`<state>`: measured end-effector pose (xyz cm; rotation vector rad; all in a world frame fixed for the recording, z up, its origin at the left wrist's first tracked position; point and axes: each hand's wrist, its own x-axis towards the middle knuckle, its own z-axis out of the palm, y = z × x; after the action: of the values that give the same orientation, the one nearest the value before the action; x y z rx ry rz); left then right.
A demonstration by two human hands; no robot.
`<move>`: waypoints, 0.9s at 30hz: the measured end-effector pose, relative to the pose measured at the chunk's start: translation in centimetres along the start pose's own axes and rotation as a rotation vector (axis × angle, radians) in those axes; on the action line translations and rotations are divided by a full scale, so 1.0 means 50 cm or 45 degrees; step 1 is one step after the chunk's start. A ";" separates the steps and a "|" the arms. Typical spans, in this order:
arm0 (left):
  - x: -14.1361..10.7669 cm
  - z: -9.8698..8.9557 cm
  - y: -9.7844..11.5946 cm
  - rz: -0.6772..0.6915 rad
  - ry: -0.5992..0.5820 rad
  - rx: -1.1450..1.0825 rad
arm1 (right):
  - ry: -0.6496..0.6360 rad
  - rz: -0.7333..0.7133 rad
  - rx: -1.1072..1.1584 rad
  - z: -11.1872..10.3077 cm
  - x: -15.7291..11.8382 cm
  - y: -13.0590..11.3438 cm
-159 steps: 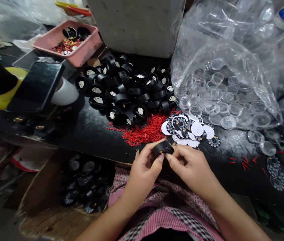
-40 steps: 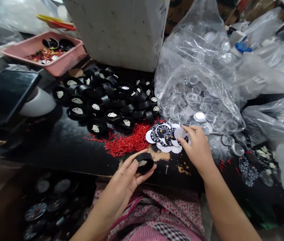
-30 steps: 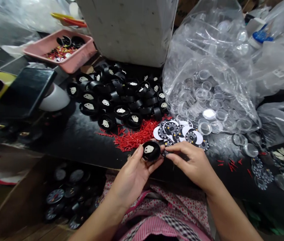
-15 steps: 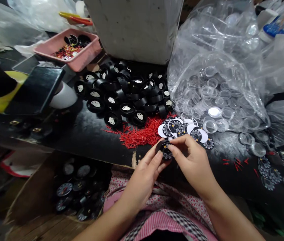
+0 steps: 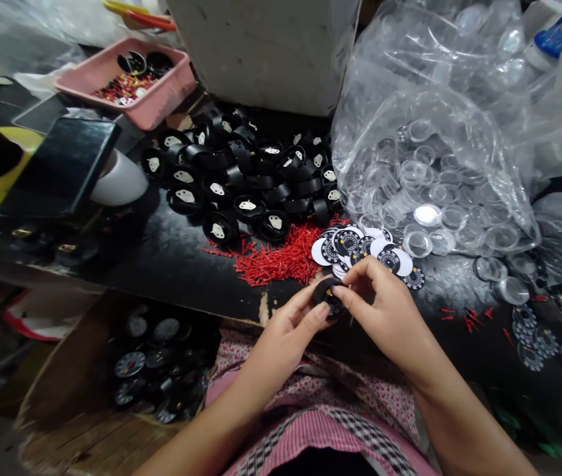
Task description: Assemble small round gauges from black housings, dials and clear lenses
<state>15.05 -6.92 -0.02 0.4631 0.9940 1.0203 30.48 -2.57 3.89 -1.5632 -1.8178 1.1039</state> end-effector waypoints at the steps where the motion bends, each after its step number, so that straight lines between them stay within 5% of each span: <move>1: -0.001 0.000 -0.001 -0.004 -0.001 0.005 | -0.023 0.012 -0.009 0.001 -0.004 0.004; 10: -0.021 -0.029 -0.003 0.060 0.123 0.316 | -0.197 -0.093 0.029 0.016 -0.023 0.022; 17: -0.030 -0.042 0.015 0.125 0.341 -0.185 | -0.079 -0.398 -0.976 0.054 0.069 0.010; 20: -0.028 -0.034 0.017 0.152 0.361 -0.291 | -0.110 -0.449 -1.144 0.063 0.081 0.003; 27: -0.013 -0.025 0.005 0.218 0.284 -0.211 | -0.121 -0.420 -0.806 0.049 0.048 -0.004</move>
<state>13.73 -7.50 -0.16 0.3052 1.0699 1.3185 27.92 -0.87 2.38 -1.4501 -2.5404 0.4735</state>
